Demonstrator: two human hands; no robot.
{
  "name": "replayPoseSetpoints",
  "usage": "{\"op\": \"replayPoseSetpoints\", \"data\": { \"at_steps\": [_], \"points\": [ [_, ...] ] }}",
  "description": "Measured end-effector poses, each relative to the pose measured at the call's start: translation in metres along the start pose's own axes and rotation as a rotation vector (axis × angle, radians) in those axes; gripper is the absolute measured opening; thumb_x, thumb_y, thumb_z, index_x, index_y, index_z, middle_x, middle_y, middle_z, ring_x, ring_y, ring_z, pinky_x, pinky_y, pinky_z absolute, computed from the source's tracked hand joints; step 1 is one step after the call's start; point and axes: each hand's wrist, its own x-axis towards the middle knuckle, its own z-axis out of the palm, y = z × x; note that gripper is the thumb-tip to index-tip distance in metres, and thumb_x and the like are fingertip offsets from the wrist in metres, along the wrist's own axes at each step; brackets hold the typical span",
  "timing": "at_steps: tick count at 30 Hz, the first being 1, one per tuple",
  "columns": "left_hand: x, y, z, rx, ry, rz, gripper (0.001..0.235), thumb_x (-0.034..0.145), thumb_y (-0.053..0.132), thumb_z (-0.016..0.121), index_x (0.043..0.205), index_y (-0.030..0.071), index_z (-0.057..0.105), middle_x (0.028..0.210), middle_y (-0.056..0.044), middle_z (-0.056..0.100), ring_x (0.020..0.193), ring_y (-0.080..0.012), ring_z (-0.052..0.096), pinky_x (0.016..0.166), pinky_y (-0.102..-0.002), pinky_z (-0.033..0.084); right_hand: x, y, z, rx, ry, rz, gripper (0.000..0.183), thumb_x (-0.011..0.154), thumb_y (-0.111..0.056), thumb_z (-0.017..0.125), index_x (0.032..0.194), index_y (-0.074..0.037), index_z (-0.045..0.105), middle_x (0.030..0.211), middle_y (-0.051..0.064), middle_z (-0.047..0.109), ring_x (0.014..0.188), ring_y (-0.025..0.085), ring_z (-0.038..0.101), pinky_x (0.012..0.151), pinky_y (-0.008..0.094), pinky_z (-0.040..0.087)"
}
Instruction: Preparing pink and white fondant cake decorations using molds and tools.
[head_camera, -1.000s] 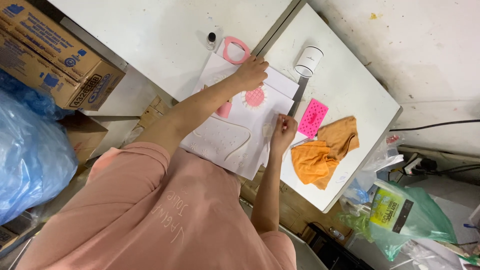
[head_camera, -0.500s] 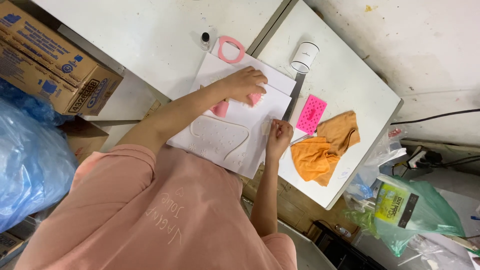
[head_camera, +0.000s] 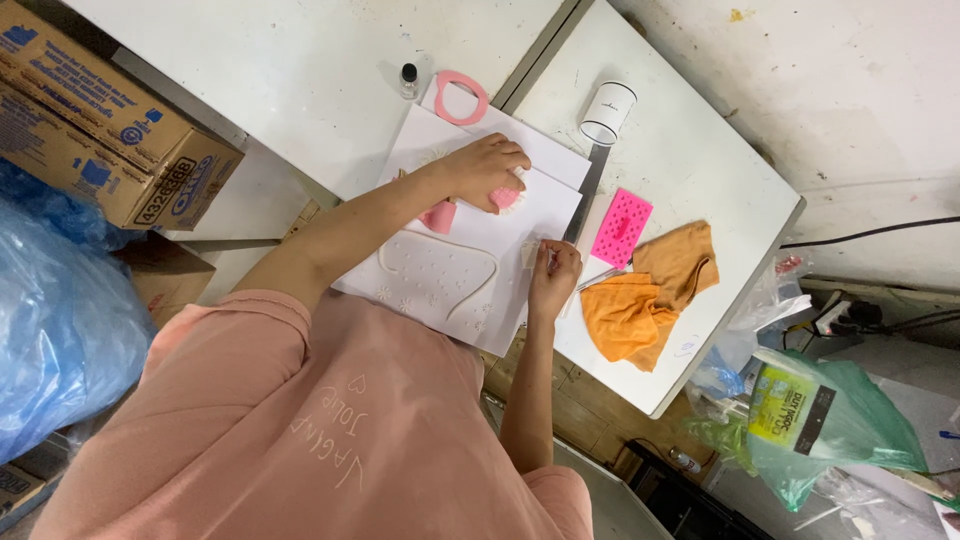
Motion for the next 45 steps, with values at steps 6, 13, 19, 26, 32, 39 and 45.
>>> {"op": "replayPoseSetpoints", "data": {
  "at_steps": [6, 13, 19, 26, 32, 39, 45],
  "points": [
    [-0.003, 0.011, -0.021, -0.122, -0.005, -0.062, 0.071, 0.059, 0.037, 0.092, 0.124, 0.015, 0.074, 0.136, -0.01, 0.057, 0.133, -0.0279, 0.046, 0.11, -0.049, 0.035, 0.001, -0.007, -0.002, 0.028, -0.016, 0.04, 0.008, 0.096, -0.011, 0.071, 0.1, -0.005, 0.074, 0.108, 0.009, 0.064, 0.09, 0.022, 0.054, 0.071, 0.033, 0.046],
    [-0.06, -0.006, 0.0, -0.014, 0.314, -0.38, 0.037, 0.094, 0.011, 0.069, 0.13, 0.013, 0.072, 0.151, -0.007, 0.056, 0.143, -0.0298, 0.043, 0.118, -0.047, 0.035, -0.006, 0.006, -0.012, 0.003, 0.021, -0.063, 0.012, 0.099, -0.007, 0.067, 0.108, -0.002, 0.073, 0.121, 0.012, 0.064, 0.111, 0.027, 0.057, 0.093, 0.037, 0.048],
    [-0.083, 0.015, 0.015, 0.044, 0.249, -0.383, 0.043, 0.088, 0.008, 0.066, 0.13, 0.015, 0.072, 0.158, -0.01, 0.047, 0.149, -0.0305, 0.038, 0.12, -0.047, 0.032, -0.004, 0.008, 0.004, -0.197, -0.063, -0.189, 0.039, 0.094, 0.002, 0.061, 0.132, -0.005, 0.069, 0.145, 0.019, 0.054, 0.133, 0.036, 0.046, 0.112, 0.045, 0.041],
    [-0.067, 0.009, 0.044, 0.037, 0.231, -0.379, 0.049, 0.088, 0.012, 0.065, 0.137, 0.015, 0.068, 0.168, -0.015, 0.029, 0.154, -0.0343, 0.026, 0.121, -0.051, 0.028, 0.014, -0.01, 0.033, -0.289, -0.227, -0.389, 0.051, 0.091, -0.005, 0.066, 0.142, -0.007, 0.063, 0.159, 0.026, 0.039, 0.149, 0.047, 0.031, 0.121, 0.054, 0.029],
    [-0.066, 0.01, 0.047, 0.013, 0.193, -0.393, 0.046, 0.089, 0.013, 0.064, 0.135, 0.015, 0.068, 0.168, -0.015, 0.026, 0.155, -0.0349, 0.024, 0.121, -0.053, 0.027, 0.016, -0.006, 0.042, -0.282, -0.294, -0.371, 0.051, 0.095, -0.008, 0.066, 0.146, -0.008, 0.06, 0.163, 0.029, 0.032, 0.15, 0.05, 0.025, 0.122, 0.054, 0.027],
    [-0.069, 0.013, 0.051, 0.03, 0.22, -0.396, 0.054, 0.088, 0.012, 0.063, 0.142, 0.011, 0.063, 0.169, -0.018, 0.024, 0.156, -0.0357, 0.023, 0.122, -0.052, 0.026, 0.015, 0.006, 0.052, -0.298, -0.285, -0.354, 0.052, 0.095, -0.012, 0.065, 0.147, -0.012, 0.059, 0.166, 0.025, 0.031, 0.152, 0.047, 0.025, 0.123, 0.056, 0.026],
    [-0.062, 0.012, 0.051, -0.039, 0.193, -0.449, 0.053, 0.088, 0.013, 0.062, 0.141, 0.013, 0.063, 0.17, -0.016, 0.024, 0.156, -0.0346, 0.021, 0.123, -0.051, 0.024, 0.016, 0.009, 0.06, -0.324, -0.298, -0.319, 0.056, 0.095, -0.016, 0.064, 0.15, -0.013, 0.056, 0.167, 0.024, 0.028, 0.154, 0.046, 0.021, 0.122, 0.066, 0.017]
  ]
}}
